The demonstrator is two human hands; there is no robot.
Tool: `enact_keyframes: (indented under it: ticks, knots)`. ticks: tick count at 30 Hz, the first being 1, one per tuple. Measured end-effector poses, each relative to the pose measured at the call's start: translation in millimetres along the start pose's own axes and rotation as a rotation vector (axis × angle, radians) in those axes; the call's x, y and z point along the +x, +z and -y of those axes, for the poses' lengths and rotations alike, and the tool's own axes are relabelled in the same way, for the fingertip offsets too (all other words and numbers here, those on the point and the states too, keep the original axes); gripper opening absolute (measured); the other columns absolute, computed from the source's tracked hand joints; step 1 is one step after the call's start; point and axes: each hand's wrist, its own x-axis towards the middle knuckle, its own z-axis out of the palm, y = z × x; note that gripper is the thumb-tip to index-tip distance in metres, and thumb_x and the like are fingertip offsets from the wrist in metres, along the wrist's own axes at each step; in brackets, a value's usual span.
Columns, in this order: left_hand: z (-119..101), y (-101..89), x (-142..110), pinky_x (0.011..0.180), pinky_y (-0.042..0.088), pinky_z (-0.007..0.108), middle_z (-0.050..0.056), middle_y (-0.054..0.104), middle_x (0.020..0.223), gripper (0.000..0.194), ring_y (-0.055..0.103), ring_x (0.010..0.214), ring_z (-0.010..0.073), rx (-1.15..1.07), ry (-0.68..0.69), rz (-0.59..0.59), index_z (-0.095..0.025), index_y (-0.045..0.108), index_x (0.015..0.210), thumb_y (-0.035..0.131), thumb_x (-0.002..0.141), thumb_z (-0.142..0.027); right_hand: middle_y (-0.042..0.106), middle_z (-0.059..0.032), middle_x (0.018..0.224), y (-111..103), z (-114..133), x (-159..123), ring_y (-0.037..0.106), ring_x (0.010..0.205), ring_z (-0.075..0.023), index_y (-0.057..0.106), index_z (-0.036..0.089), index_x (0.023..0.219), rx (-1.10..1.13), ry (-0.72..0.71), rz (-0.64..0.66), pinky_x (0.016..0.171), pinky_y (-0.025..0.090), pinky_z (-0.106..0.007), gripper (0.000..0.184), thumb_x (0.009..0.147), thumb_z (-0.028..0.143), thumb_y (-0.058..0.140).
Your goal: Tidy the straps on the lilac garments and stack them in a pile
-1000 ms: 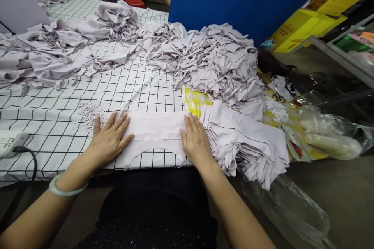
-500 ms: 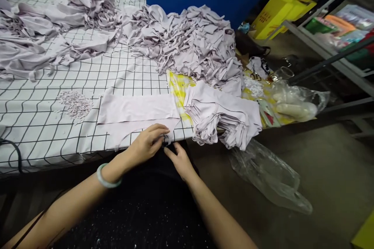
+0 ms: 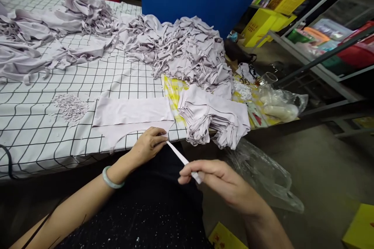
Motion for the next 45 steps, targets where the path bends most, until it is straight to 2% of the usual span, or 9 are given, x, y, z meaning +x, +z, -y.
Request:
enact_keyframes:
  ticks: [4,10,14,18,23,28,36,41,45]
  knots:
    - [-3.1,-2.6,0.4,0.083,0.057,0.040,0.011,0.067,0.109,0.018,0.062,0.097,0.0237,-0.015,-0.039,-0.001,-0.020,0.075,0.096,0.057,0.094,-0.019,0.078,-0.0087,0.099,-20.3,22.6,44.4,0.073,0.090,-0.0255,0.076,0.026,0.110,-0.008,-0.169,-0.163,0.086,0.058,-0.045,0.028,0.088,0.042,0.068]
    - [-5.5,-4.3,1.5,0.089,0.055,0.043,0.011,0.067,0.109,0.018,0.060,0.101,0.0252,-0.080,-0.051,0.045,-0.019,0.072,0.095,0.055,0.093,-0.015,0.069,-0.0022,0.087,-23.3,32.4,130.2,0.065,0.091,-0.0184,0.077,0.023,0.091,0.035,-0.346,-0.461,0.089,0.053,-0.037,0.027,0.082,0.048,0.073]
    - [-9.1,-13.7,6.6,0.092,0.053,0.044,0.012,0.067,0.110,0.015,0.060,0.103,0.0257,-0.320,-0.137,-0.041,-0.019,0.069,0.101,0.059,0.089,-0.019,0.062,0.0012,0.081,-4.1,37.5,147.2,0.056,0.067,-0.0103,0.072,0.022,0.097,0.310,-0.271,-0.306,0.066,0.051,-0.027,0.029,0.083,0.047,0.071]
    - [-15.4,-45.9,17.0,0.080,0.053,0.035,0.009,0.069,0.103,0.020,0.062,0.088,0.0186,-0.842,-0.535,-0.231,-0.018,0.066,0.103,0.056,0.092,-0.031,0.046,0.0062,0.064,24.7,23.5,138.8,0.028,0.046,-0.0053,0.068,0.019,0.095,0.355,-0.082,-0.103,0.042,0.022,-0.020,0.033,0.087,0.050,0.066]
    - [-19.9,-69.7,15.8,0.067,0.046,0.025,0.002,0.066,0.082,0.018,0.056,0.070,0.0110,-1.195,-0.724,-0.099,-0.015,0.069,0.091,0.071,0.081,-0.031,0.037,0.0066,0.061,48.2,0.7,125.9,0.026,0.050,-0.0083,0.062,0.019,0.086,0.203,-0.006,-0.092,0.044,0.020,-0.022,0.037,0.091,0.056,0.058]
    - [-22.4,-62.6,2.5,0.071,0.048,0.026,0.001,0.065,0.082,0.021,0.059,0.074,0.0115,-1.158,-0.768,-0.080,-0.015,0.065,0.085,0.076,0.077,-0.032,0.048,0.0029,0.069,57.7,-8.2,117.5,0.042,0.064,-0.0124,0.059,0.020,0.079,-0.009,-0.076,-0.139,0.060,0.036,-0.025,0.036,0.096,0.050,0.051]
    - [-23.8,-63.4,-5.4,0.058,0.042,0.023,-0.001,0.061,0.070,0.012,0.052,0.060,0.0092,-0.895,-0.732,0.016,-0.016,0.059,0.077,0.064,0.079,-0.026,0.056,0.0005,0.075,62.7,-23.4,101.4,0.049,0.070,-0.0135,0.064,0.019,0.086,-0.051,-0.001,-0.098,0.068,0.040,-0.026,0.033,0.097,0.045,0.049]
    - [-25.1,-57.9,-1.8,0.055,0.042,0.024,-0.001,0.060,0.065,0.003,0.053,0.058,0.0110,-0.529,-0.557,0.057,-0.017,0.060,0.076,0.059,0.079,-0.018,0.056,0.0012,0.076,63.7,-29.1,101.1,0.051,0.066,-0.0119,0.059,0.020,0.089,0.059,0.016,-0.072,0.063,0.043,-0.024,0.031,0.097,0.048,0.050]
    - [2.2,-63.3,12.3,0.072,0.051,0.032,0.006,0.066,0.088,0.015,0.061,0.079,0.0177,-0.220,-0.309,-0.053,-0.016,0.062,0.097,0.053,0.085,-0.015,0.052,0.0038,0.065,57.0,-24.9,123.0,0.042,0.052,-0.0079,0.057,0.019,0.079,0.124,0.094,-0.183,0.047,0.033,-0.020,0.032,0.091,0.049,0.056]
